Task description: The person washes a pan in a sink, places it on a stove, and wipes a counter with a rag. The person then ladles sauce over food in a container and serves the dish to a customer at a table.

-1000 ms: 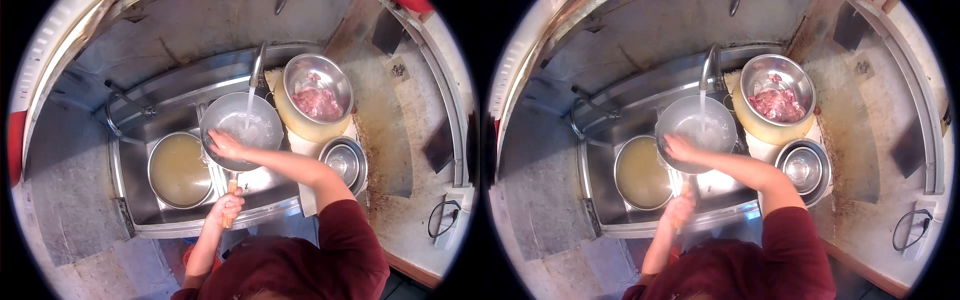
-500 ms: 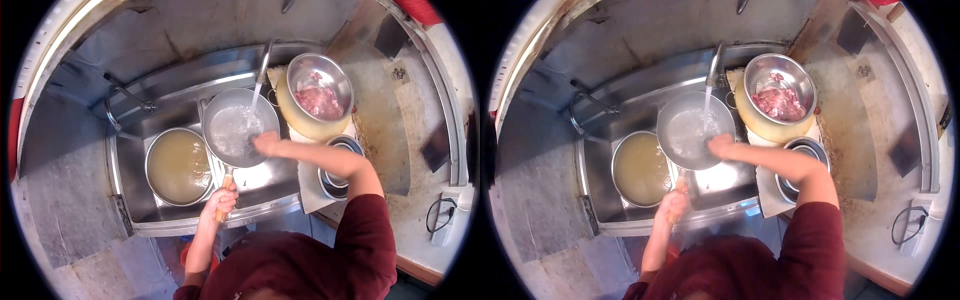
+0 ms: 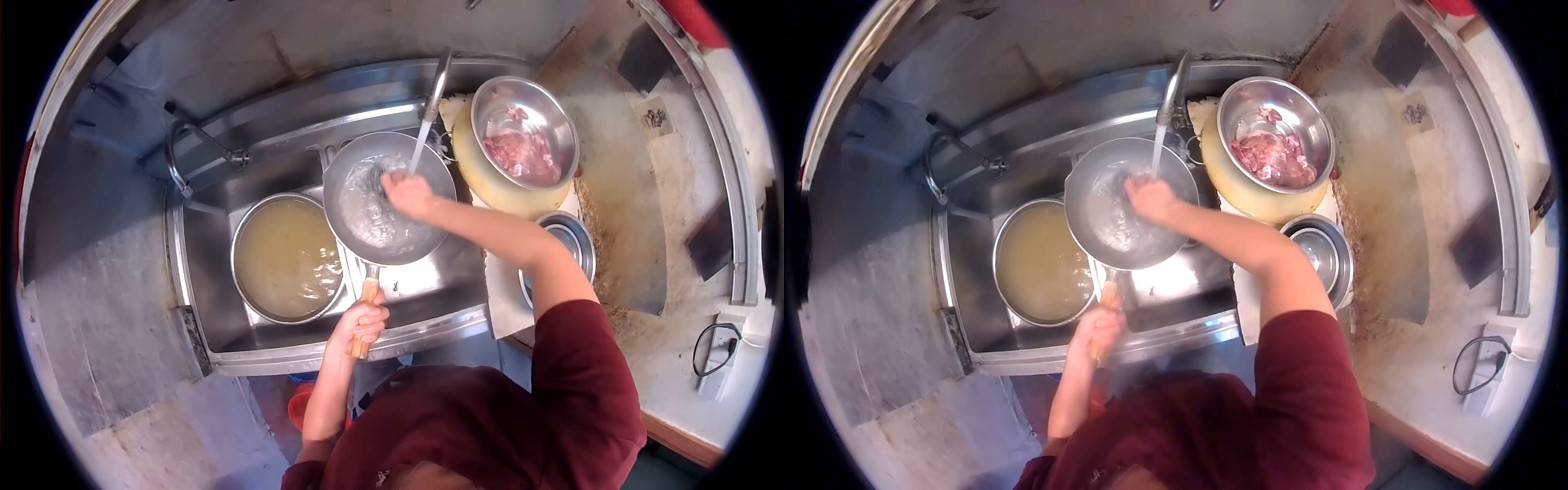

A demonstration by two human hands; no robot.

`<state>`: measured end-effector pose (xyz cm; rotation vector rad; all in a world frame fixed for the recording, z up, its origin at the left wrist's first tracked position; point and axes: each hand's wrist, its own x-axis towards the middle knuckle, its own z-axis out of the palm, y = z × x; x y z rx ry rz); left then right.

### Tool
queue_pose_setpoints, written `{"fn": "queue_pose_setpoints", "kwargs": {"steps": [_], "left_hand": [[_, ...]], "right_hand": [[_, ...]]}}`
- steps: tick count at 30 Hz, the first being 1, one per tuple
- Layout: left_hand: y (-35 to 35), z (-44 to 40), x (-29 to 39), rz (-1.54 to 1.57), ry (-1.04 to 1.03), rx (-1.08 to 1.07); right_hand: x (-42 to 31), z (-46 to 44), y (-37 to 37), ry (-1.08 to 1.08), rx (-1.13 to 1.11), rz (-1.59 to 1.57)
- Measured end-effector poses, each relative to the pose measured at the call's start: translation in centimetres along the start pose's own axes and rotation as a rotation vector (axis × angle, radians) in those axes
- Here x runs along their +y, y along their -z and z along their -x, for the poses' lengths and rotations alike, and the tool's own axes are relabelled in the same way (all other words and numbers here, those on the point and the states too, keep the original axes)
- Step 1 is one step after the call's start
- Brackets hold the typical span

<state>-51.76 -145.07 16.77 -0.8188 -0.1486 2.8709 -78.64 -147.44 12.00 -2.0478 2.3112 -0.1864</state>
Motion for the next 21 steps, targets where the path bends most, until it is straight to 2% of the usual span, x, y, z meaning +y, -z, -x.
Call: {"fn": "queue_pose_setpoints", "kwargs": {"steps": [1, 3, 5, 6, 8, 10, 11, 12, 13, 14, 15, 16, 17, 18, 20, 21], "left_hand": [[-0.1, -0.2, 0.1, -0.019, -0.001, 0.001], [-0.9, -0.4, 0.2, -0.085, -0.008, 0.04], [-0.9, -0.4, 0.2, -0.146, -0.008, 0.067], [-0.5, -0.3, 0.2, -0.166, -0.007, 0.037], [-0.3, 0.3, 0.2, -0.17, -0.019, 0.088], [-0.3, 0.8, 0.2, -0.167, -0.044, 0.074], [-0.1, 1.0, 0.4, -0.125, -0.057, 0.072], [0.2, 1.2, 0.6, -0.081, -0.071, 0.067], [0.5, 1.1, 0.9, -0.036, -0.085, 0.056], [1.0, 1.0, 1.2, 0.102, -0.038, -0.003], [1.2, 0.9, 1.4, 0.094, -0.037, -0.011], [1.2, 0.7, 1.7, 0.085, -0.038, -0.02], [1.1, 0.5, 1.9, 0.076, -0.037, -0.025], [0.7, 0.4, 2.1, 0.065, -0.029, -0.057], [0.2, -0.3, 1.7, -0.067, -0.039, -0.003], [-0.2, -0.8, 1.3, -0.137, -0.04, 0.026]], "right_hand": [[-1.2, 1.0, -0.8, 0.04, -0.008, 0.029], [-4.1, 1.3, -2.6, 0.254, 0.119, -0.094], [-6.0, -0.9, -1.5, 0.413, 0.101, -0.005], [-5.7, -2.6, -2.0, 0.461, 0.115, -0.047], [-2.9, -5.7, 0.8, 0.677, 0.245, 0.187], [1.4, -8.4, 3.4, 0.803, 0.416, 0.268], [3.0, -8.2, 4.2, 0.785, 0.313, 0.427], [4.7, -8.1, 3.4, 0.779, 0.388, 0.392], [5.8, -7.0, 3.2, 0.743, 0.315, 0.402], [6.0, -5.4, 3.2, 0.622, 0.185, 0.482], [5.2, -3.3, 3.8, 0.422, 0.018, 0.441], [4.3, -1.4, 4.3, 0.204, -0.16, 0.248], [3.9, 0.5, 3.2, 0.144, -0.188, 0.213], [1.7, 2.1, 3.5, -0.052, -0.379, 0.158], [-1.8, 3.7, 3.2, -0.103, -0.657, -0.057], [-3.4, 3.9, 1.7, -0.189, -0.597, -0.273]]}}
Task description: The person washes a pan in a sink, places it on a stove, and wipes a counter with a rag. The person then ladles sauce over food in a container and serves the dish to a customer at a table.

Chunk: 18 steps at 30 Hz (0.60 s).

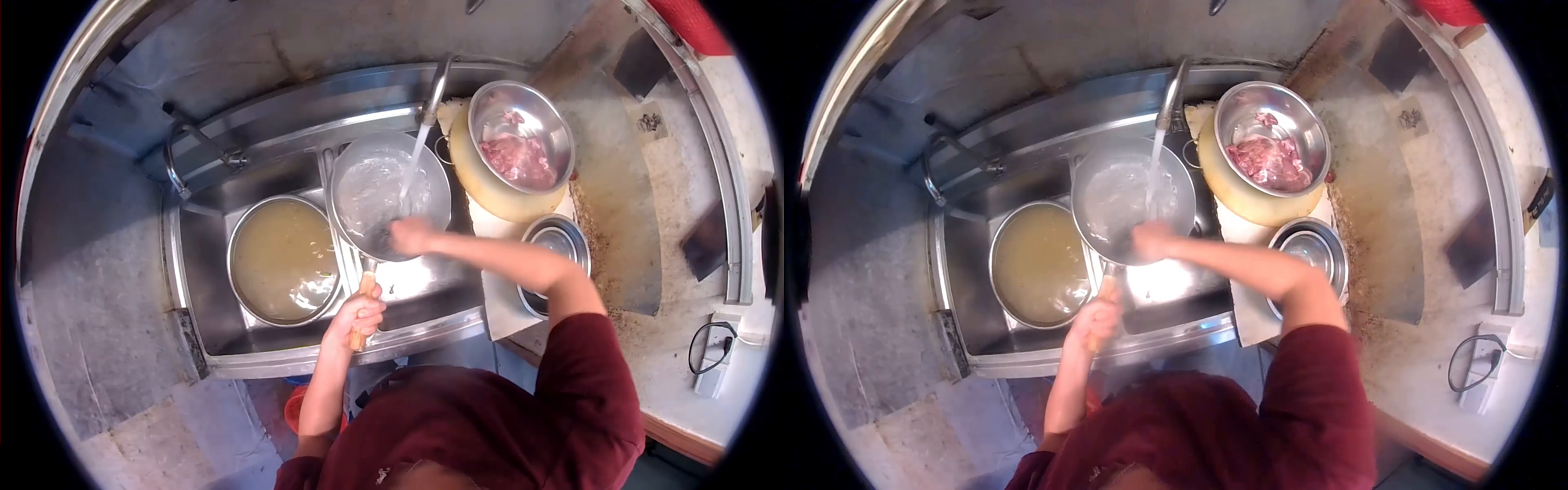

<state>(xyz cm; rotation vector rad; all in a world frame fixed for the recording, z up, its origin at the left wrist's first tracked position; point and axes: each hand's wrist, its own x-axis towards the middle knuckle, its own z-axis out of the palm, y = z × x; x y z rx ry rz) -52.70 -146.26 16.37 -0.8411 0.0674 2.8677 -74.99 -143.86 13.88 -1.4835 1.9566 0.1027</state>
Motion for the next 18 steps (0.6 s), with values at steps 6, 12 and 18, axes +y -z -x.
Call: {"fn": "queue_pose_setpoints", "kwargs": {"steps": [6, 12, 18], "left_hand": [[-1.6, 0.3, -1.0, -0.296, -0.134, 0.254], [-3.6, 0.0, -1.3, -0.53, -0.286, 0.362], [-5.3, -2.3, -2.5, -0.61, -0.469, 0.438]], "right_hand": [[-5.3, -2.5, 2.7, 0.138, 0.145, -1.457], [2.6, 3.4, 5.3, 0.179, 0.51, -0.527], [12.8, 10.9, -0.4, -0.006, 0.506, 0.423]]}}
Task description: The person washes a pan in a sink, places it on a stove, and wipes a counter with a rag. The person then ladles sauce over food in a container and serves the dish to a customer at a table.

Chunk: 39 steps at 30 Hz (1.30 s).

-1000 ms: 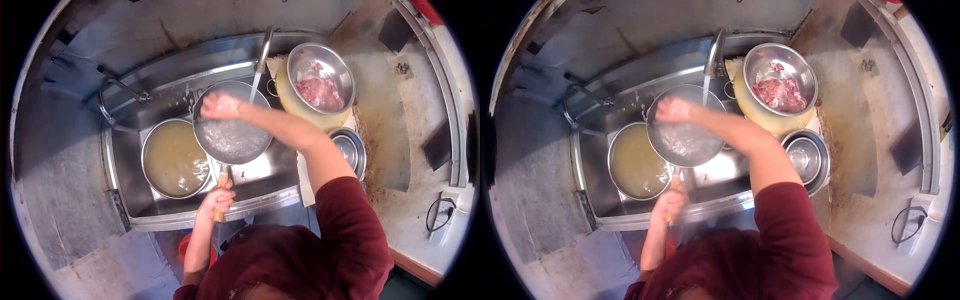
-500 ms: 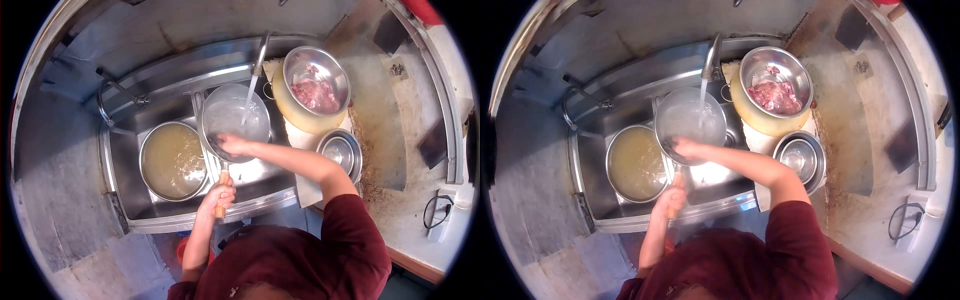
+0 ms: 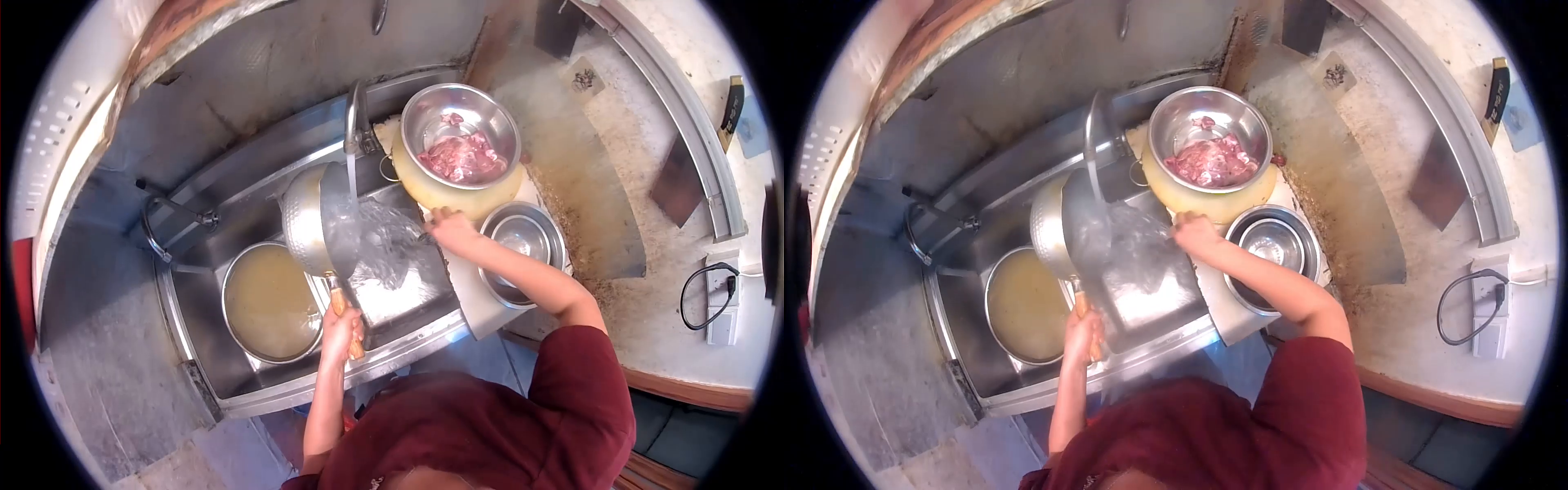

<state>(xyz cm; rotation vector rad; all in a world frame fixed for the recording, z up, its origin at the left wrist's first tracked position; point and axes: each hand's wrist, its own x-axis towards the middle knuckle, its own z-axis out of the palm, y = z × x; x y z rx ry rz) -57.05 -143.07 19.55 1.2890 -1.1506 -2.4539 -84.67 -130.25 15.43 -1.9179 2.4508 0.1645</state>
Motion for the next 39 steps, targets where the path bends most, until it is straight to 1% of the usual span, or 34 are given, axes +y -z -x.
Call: {"fn": "queue_pose_setpoints", "kwargs": {"steps": [2, 4, 7, 10, 11, 13, 14, 15, 17, 18, 19, 20, 23, 26, 27, 30, 31, 34, 35, 39], "left_hand": [[-1.3, 0.2, 0.1, -0.092, -0.041, 0.057], [-1.9, -0.1, -0.6, -0.089, -0.092, 0.098], [-3.1, -0.3, -0.7, -0.197, -0.192, 0.161], [-3.5, -0.4, -0.7, -0.223, -0.206, 0.167], [-3.8, -0.1, -0.5, -0.232, -0.203, 0.16], [-3.5, -0.2, -0.7, -0.112, -0.124, 0.104], [-3.4, -0.2, -0.9, -0.051, -0.087, 0.076], [-3.2, -0.1, -1.1, 0.087, -0.013, 0.047], [-1.9, -0.1, -1.5, 0.255, 0.116, -0.046], [-1.4, 0.0, -1.7, 0.339, 0.182, -0.091], [-1.5, 0.4, -1.9, 0.336, 0.199, -0.067], [-1.6, 0.7, -2.3, 0.281, 0.177, -0.029], [-2.0, 1.5, -2.9, 0.092, 0.108, 0.066], [-2.1, 2.5, -2.7, 0.055, 0.009, 0.078], [-2.3, 2.9, -2.4, 0.044, 0.002, 0.105], [-1.8, 3.4, -2.2, -0.004, -0.066, 0.141], [-1.8, 3.7, -2.1, -0.043, -0.117, 0.19], [-0.6, 4.2, -2.1, -0.161, -0.223, 0.296], [-0.6, 4.7, -1.5, -0.255, -0.274, 0.352], [1.7, 5.8, -1.4, -0.253, -0.37, 0.415]], "right_hand": [[1.7, 1.5, -0.6, -0.154, 0.109, 0.202], [2.9, 2.3, -0.7, -0.317, 0.171, 0.381], [2.0, 2.8, -0.5, -0.428, 0.228, 0.469], [0.3, 0.0, 3.4, -0.337, 0.28, 0.133], [0.2, -2.0, 3.7, -0.348, 0.351, -0.061], [0.1, -5.8, 7.1, -0.34, 0.294, -0.403], [0.1, -8.2, 7.2, -0.385, 0.337, -0.524], [0.4, -10.9, 6.7, -0.43, 0.379, -0.647], [1.5, -16.4, 3.9, -0.503, 0.371, -0.743], [1.8, -18.6, 3.0, -0.56, 0.314, -0.702], [2.1, -20.5, 2.2, -0.616, 0.256, -0.656], [2.4, -21.8, 1.4, -0.67, 0.197, -0.609], [2.7, -23.6, -0.5, -0.688, 0.089, -0.592], [1.8, -23.7, -1.6, -0.88, 0.187, -0.737], [1.7, -24.2, -1.9, -0.963, 0.16, -0.808], [1.7, -24.6, -3.2, -0.996, 0.163, -1.053], [1.6, -23.7, -1.1, -1.051, 0.091, -1.31], [1.4, -25.9, -3.1, -1.301, 0.271, -1.685], [1.5, -26.2, -3.7, -1.305, 0.275, -1.772], [2.2, -26.0, -4.8, -1.272, 0.288, -2.117]]}}
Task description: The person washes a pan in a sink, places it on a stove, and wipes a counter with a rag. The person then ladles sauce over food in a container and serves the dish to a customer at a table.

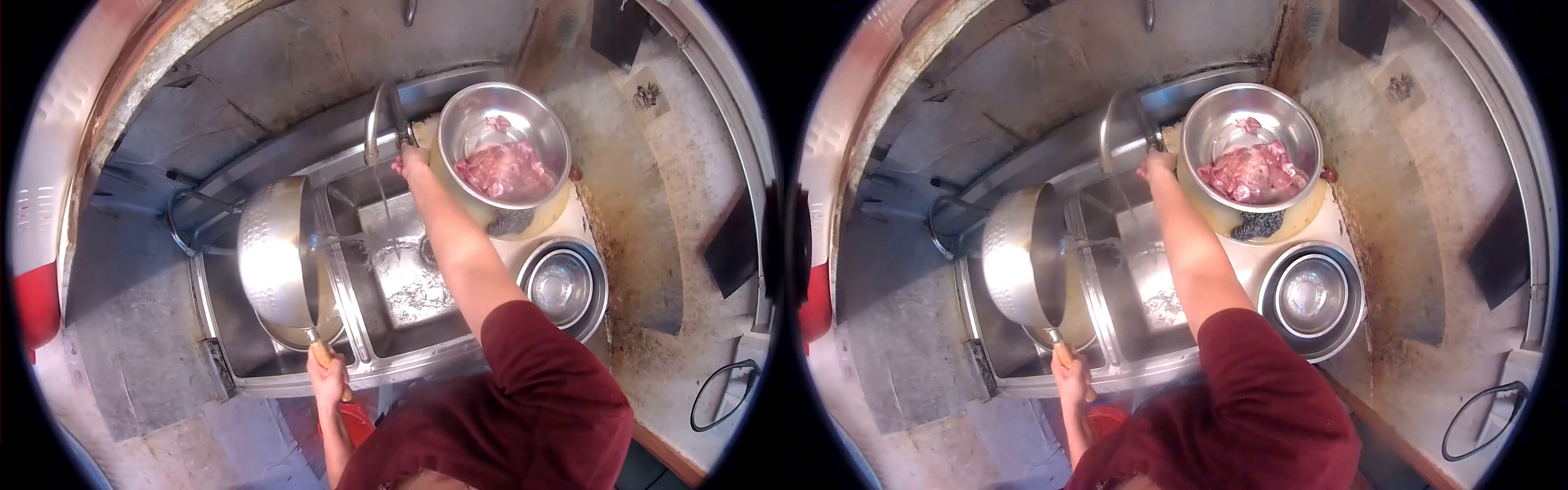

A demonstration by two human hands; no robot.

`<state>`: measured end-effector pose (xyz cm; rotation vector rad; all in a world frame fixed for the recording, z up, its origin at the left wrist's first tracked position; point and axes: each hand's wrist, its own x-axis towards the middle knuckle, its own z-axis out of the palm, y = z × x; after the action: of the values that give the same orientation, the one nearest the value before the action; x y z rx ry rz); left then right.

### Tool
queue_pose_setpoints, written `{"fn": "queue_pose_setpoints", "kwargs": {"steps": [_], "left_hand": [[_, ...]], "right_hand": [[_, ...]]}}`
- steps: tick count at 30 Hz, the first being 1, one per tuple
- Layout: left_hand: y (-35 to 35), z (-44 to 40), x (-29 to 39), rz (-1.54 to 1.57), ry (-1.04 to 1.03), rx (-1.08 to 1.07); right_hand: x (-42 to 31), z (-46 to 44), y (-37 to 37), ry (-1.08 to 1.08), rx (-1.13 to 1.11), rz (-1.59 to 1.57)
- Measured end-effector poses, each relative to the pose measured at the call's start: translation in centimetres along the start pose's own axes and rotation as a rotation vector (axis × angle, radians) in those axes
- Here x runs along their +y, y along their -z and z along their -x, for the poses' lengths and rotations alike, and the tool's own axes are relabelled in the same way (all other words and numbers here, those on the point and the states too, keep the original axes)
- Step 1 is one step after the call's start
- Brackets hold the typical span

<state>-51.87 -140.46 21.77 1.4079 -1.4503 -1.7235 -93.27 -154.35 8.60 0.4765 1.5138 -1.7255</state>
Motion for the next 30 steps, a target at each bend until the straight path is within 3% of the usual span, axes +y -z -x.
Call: {"fn": "queue_pose_setpoints", "kwargs": {"steps": [6, 9, 10, 15, 17, 18, 19, 20, 21, 23, 27, 28, 30], "left_hand": [[2.9, -0.7, 0.5, -0.381, -0.151, 0.194], [5.9, -2.3, -1.2, -0.681, -0.515, 0.238], [6.5, -2.4, -0.9, -0.65, -0.479, 0.241], [11.3, -3.4, -1.5, -0.754, -0.574, 0.24], [12.5, -4.0, -2.0, -0.743, -0.72, 0.168], [13.0, -4.1, -2.2, -0.702, -0.688, 0.11], [14.1, -4.9, -3.0, -0.706, -0.709, 0.06], [14.3, -4.9, -2.8, -0.702, -0.732, -0.013], [13.9, -4.7, -2.2, -0.696, -0.763, -0.088], [12.8, -3.7, -1.2, -0.756, -0.945, -0.187], [9.2, -1.8, -3.7, -0.648, -0.988, -0.6], [12.5, -3.2, 4.1, -0.592, -1.017, -0.734], [10.7, 1.3, 4.2, -0.521, -1.127, -0.914]], "right_hand": [[-0.5, -1.2, 1.0, -0.143, -0.131, -0.117], [0.4, -4.1, 1.3, -0.208, -0.223, -0.15], [0.2, -4.8, 1.2, -0.228, -0.266, -0.16], [-0.4, 2.3, 1.4, -0.106, -0.248, 0.158], [0.6, 6.6, 2.7, 0.062, -0.417, 0.292], [1.5, 9.2, 3.5, 0.231, -0.382, 0.417], [2.5, 13.1, 4.5, 0.363, -0.234, 0.5], [3.6, 17.9, 6.2, 0.615, -0.053, 0.628], [6.6, 17.9, 8.8, 0.939, -0.023, 0.619], [7.1, 29.5, 14.8, 0.846, -0.082, 0.773], [11.7, 45.1, 32.1, 0.849, -0.276, 0.666], [9.8, 53.8, 27.3, 0.753, -0.28, 0.405], [17.6, 60.5, 34.3, 0.793, -0.436, -0.362]]}}
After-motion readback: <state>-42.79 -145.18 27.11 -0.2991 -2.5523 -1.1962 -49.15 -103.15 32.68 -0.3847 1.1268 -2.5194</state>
